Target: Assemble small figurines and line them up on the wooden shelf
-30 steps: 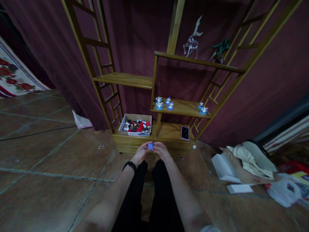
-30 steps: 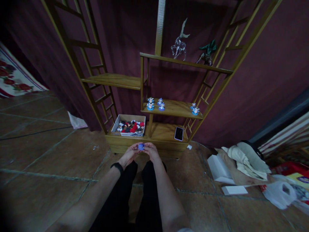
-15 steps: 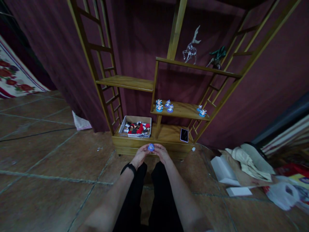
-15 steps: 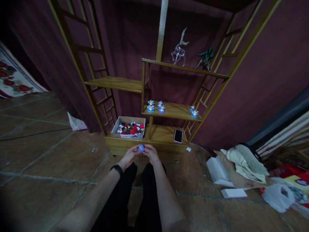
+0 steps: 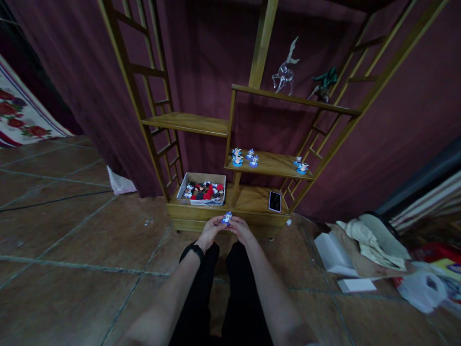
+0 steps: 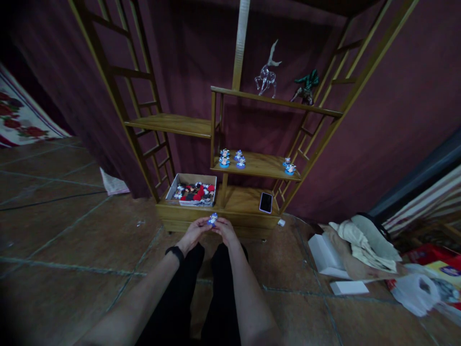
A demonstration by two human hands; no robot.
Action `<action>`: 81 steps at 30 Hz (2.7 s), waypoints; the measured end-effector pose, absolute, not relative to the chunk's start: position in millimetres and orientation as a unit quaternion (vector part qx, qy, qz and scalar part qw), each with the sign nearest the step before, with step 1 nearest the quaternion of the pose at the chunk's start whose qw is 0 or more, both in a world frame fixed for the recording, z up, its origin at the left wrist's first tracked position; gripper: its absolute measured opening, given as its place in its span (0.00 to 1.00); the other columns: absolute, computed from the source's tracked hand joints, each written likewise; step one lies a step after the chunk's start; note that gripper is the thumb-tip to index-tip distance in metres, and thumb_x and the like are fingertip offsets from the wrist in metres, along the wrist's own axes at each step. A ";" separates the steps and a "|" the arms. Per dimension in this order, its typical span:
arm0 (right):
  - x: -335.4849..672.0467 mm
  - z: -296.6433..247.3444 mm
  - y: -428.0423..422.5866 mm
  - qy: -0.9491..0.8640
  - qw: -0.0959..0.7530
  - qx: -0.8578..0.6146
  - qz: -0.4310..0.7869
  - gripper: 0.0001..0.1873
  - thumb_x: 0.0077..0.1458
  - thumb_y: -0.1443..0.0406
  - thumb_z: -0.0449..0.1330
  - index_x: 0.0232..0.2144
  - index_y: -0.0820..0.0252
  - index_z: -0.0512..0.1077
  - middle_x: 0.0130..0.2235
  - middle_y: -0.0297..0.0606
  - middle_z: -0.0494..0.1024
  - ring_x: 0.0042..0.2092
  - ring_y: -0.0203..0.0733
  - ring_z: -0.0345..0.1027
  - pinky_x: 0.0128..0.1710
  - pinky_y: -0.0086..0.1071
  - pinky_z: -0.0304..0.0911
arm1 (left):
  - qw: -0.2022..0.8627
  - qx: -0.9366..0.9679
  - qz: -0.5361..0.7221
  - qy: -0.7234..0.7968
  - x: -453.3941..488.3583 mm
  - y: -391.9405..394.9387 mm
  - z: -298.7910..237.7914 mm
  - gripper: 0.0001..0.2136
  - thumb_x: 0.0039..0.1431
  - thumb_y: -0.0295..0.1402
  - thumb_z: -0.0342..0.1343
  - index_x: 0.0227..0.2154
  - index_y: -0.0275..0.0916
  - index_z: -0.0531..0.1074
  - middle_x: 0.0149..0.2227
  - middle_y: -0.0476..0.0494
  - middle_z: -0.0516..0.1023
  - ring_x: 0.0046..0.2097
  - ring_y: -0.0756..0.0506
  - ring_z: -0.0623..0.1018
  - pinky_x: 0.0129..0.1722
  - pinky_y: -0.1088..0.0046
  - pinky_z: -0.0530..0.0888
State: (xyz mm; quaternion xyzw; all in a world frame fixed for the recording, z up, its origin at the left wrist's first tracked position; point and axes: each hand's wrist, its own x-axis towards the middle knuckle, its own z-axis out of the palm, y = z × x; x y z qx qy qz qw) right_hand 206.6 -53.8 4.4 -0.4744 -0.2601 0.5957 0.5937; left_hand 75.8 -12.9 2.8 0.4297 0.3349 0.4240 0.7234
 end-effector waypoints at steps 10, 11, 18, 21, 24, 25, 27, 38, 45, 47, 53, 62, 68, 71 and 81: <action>205.1 5.4 -52.9 -0.258 0.601 -0.474 0.590 0.15 0.33 0.62 0.67 0.29 0.61 0.73 0.30 0.36 0.78 0.32 0.38 0.71 0.39 0.35 0.65 | 0.733 0.448 0.397 0.324 76.9 -13.4 6.5 0.21 0.35 0.29 0.67 0.37 0.33 0.75 0.36 0.40 0.79 0.36 0.47 0.76 0.40 0.70 0.70; 205.0 5.6 -52.7 -0.255 0.604 -0.474 0.588 0.15 0.33 0.62 0.67 0.28 0.62 0.73 0.29 0.36 0.78 0.32 0.38 0.71 0.38 0.35 0.66 | 0.737 0.442 0.397 0.323 77.4 -13.7 7.2 0.21 0.35 0.29 0.67 0.38 0.33 0.74 0.37 0.39 0.78 0.37 0.46 0.76 0.39 0.71 0.70; 207.6 5.9 -51.7 -0.235 0.621 -0.477 0.576 0.14 0.33 0.63 0.67 0.27 0.63 0.73 0.30 0.37 0.78 0.30 0.36 0.71 0.36 0.34 0.66 | 0.720 0.388 0.447 0.363 77.4 -14.5 4.9 0.12 0.49 0.26 0.56 0.39 0.33 0.71 0.31 0.41 0.77 0.25 0.51 0.75 0.26 0.76 0.70; 211.3 6.5 -53.2 -0.228 0.634 -0.483 0.560 0.14 0.32 0.64 0.67 0.27 0.63 0.73 0.31 0.38 0.78 0.31 0.37 0.71 0.35 0.33 0.66 | 0.716 0.404 0.426 0.378 74.2 -16.0 7.2 0.17 0.47 0.19 0.51 0.42 0.34 0.69 0.33 0.40 0.77 0.22 0.52 0.75 0.21 0.78 0.68; 216.6 8.9 -56.9 -0.230 0.642 -0.483 0.550 0.14 0.32 0.63 0.66 0.27 0.62 0.73 0.31 0.39 0.78 0.33 0.39 0.71 0.35 0.32 0.66 | 0.719 0.408 0.415 0.381 70.5 -19.4 13.6 0.24 0.43 0.16 0.48 0.46 0.36 0.67 0.36 0.39 0.76 0.24 0.51 0.76 0.21 0.78 0.69; 218.3 9.9 -58.3 -0.231 0.643 -0.483 0.548 0.14 0.32 0.63 0.66 0.27 0.62 0.73 0.31 0.39 0.78 0.34 0.40 0.71 0.35 0.32 0.66 | 0.723 0.405 0.413 0.378 69.3 -20.7 15.8 0.26 0.42 0.15 0.48 0.47 0.37 0.66 0.37 0.39 0.75 0.26 0.50 0.77 0.23 0.77 0.71; 220.9 11.9 -60.8 -0.227 0.643 -0.487 0.546 0.14 0.32 0.63 0.66 0.27 0.62 0.73 0.32 0.39 0.78 0.35 0.40 0.72 0.35 0.32 0.67 | 0.732 0.397 0.412 0.370 66.8 -22.3 18.7 0.29 0.40 0.15 0.48 0.49 0.39 0.65 0.40 0.39 0.73 0.29 0.49 0.78 0.28 0.73 0.73; 219.1 12.9 -57.2 -0.233 0.646 -0.496 0.532 0.16 0.30 0.63 0.67 0.27 0.62 0.74 0.31 0.40 0.78 0.33 0.41 0.72 0.34 0.33 0.67 | 0.722 0.427 0.385 0.385 73.9 -12.3 13.7 0.17 0.42 0.29 0.62 0.39 0.36 0.74 0.41 0.35 0.77 0.42 0.43 0.76 0.42 0.68 0.69; 220.0 10.3 -50.3 -0.210 0.644 -0.490 0.549 0.14 0.28 0.64 0.68 0.24 0.63 0.73 0.28 0.38 0.77 0.31 0.40 0.72 0.34 0.35 0.68 | 0.741 0.423 0.395 0.341 97.3 -17.4 4.2 0.22 0.37 0.30 0.66 0.40 0.36 0.73 0.38 0.39 0.78 0.36 0.47 0.76 0.37 0.71 0.70; 221.0 10.4 -49.2 -0.203 0.648 -0.487 0.549 0.14 0.28 0.65 0.68 0.24 0.63 0.72 0.27 0.37 0.77 0.30 0.40 0.72 0.35 0.35 0.68 | 0.732 0.426 0.409 0.340 98.7 -16.0 2.0 0.21 0.36 0.29 0.66 0.38 0.35 0.74 0.35 0.41 0.78 0.34 0.48 0.76 0.35 0.72 0.70; 221.9 10.1 -45.0 -0.207 0.652 -0.478 0.551 0.13 0.29 0.64 0.67 0.21 0.61 0.69 0.26 0.34 0.76 0.29 0.39 0.71 0.35 0.36 0.68 | 0.698 0.439 0.450 0.342 99.5 -9.4 1.4 0.16 0.34 0.29 0.66 0.31 0.35 0.73 0.28 0.45 0.77 0.30 0.49 0.75 0.34 0.73 0.70; 221.9 5.2 -37.4 -0.205 0.647 -0.497 0.541 0.11 0.29 0.66 0.67 0.19 0.61 0.68 0.23 0.33 0.75 0.27 0.37 0.71 0.35 0.35 0.69 | 0.693 0.428 0.443 0.375 101.5 -3.4 -0.7 0.15 0.31 0.30 0.67 0.26 0.35 0.72 0.24 0.47 0.76 0.26 0.50 0.74 0.29 0.74 0.69; 219.6 2.2 -35.7 -0.201 0.647 -0.503 0.537 0.11 0.29 0.66 0.67 0.19 0.61 0.68 0.23 0.33 0.75 0.28 0.38 0.71 0.36 0.37 0.69 | 0.692 0.421 0.447 0.380 101.0 -3.5 -0.6 0.15 0.30 0.30 0.68 0.26 0.34 0.72 0.24 0.46 0.76 0.25 0.51 0.72 0.26 0.76 0.67; 218.4 2.9 -36.1 -0.202 0.649 -0.498 0.538 0.11 0.30 0.65 0.67 0.20 0.61 0.69 0.23 0.33 0.75 0.28 0.39 0.71 0.36 0.37 0.69 | 0.694 0.414 0.446 0.385 100.8 -4.6 0.0 0.15 0.31 0.30 0.67 0.27 0.34 0.73 0.24 0.46 0.76 0.25 0.51 0.72 0.27 0.76 0.68; 219.7 0.3 -41.0 -0.220 0.634 -0.482 0.563 0.14 0.29 0.64 0.68 0.21 0.61 0.69 0.24 0.35 0.77 0.29 0.41 0.73 0.36 0.38 0.69 | 0.706 0.442 0.410 0.372 96.6 -9.4 7.3 0.18 0.33 0.27 0.66 0.33 0.34 0.75 0.28 0.44 0.77 0.29 0.49 0.74 0.29 0.75 0.67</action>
